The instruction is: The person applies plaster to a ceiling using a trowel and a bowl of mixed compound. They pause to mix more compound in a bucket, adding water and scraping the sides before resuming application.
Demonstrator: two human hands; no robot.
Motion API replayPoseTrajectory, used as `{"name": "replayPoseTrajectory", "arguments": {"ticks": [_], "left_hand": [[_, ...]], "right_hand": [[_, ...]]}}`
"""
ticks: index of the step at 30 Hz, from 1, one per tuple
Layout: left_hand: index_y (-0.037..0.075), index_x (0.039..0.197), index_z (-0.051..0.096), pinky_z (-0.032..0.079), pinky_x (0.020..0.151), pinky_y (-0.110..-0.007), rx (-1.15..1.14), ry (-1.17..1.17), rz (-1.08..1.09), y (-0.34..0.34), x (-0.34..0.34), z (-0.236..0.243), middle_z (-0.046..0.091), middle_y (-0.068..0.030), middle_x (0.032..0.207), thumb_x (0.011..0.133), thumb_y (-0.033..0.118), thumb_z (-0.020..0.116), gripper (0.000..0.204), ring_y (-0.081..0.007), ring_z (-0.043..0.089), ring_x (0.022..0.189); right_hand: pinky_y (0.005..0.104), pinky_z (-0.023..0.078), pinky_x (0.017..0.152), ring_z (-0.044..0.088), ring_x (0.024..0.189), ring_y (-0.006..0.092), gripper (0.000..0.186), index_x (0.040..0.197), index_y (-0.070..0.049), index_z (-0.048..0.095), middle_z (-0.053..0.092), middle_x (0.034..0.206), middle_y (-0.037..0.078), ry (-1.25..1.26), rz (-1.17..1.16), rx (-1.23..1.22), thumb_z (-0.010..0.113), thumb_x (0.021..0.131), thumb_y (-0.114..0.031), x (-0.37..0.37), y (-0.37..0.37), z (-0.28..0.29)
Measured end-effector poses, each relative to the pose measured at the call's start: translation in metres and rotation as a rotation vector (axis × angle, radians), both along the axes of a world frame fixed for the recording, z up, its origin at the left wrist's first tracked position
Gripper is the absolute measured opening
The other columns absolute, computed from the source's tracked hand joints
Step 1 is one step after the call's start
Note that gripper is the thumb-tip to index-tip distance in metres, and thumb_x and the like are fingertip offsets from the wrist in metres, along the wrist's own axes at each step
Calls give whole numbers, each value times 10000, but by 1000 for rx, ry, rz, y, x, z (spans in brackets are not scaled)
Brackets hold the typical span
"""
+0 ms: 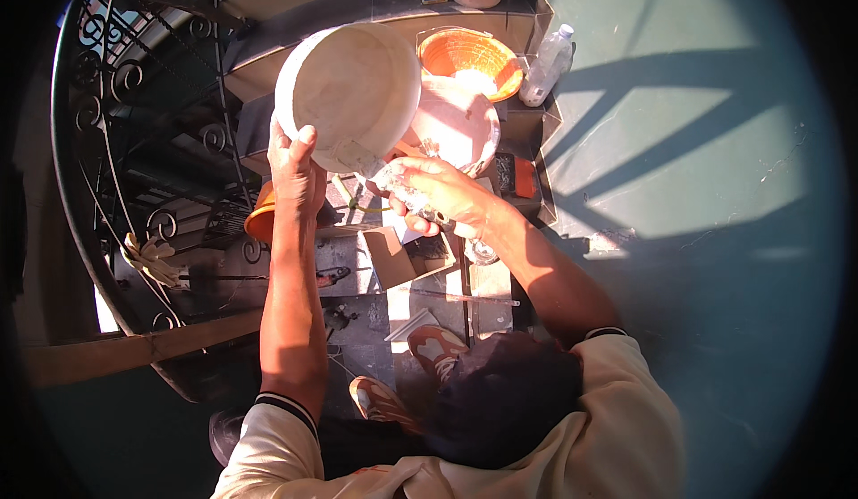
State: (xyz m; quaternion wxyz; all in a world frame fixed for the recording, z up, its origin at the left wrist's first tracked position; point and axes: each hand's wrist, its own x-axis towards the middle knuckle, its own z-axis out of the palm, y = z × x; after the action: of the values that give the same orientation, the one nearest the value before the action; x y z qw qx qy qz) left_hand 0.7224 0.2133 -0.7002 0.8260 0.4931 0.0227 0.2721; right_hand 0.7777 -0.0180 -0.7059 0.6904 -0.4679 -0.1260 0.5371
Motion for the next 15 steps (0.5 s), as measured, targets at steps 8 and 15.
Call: {"name": "replayPoseTrajectory", "arguments": {"ticks": [8,15], "left_hand": [[74,1568,400,401,1195,-478,-216,168,21,3,-19,-30,480,-127,1575,906,532,726,868,-289,470,1449],[58,1506,449,452,1139,-458,-194,181,84,6,-13,-27,561,-114,1497,933,413,736,732,-260,570,1356]], "right_hand": [[367,541,782,642,858,248,384,1437,-206,640,620,932,96,-1416,-408,-662,596,1059,-151,69,-111,-46],[392,506,714,583,797,284,527,1453,-332,635,560,926,90,-1560,-355,-673,669,992,-78,70,-189,-129]]}}
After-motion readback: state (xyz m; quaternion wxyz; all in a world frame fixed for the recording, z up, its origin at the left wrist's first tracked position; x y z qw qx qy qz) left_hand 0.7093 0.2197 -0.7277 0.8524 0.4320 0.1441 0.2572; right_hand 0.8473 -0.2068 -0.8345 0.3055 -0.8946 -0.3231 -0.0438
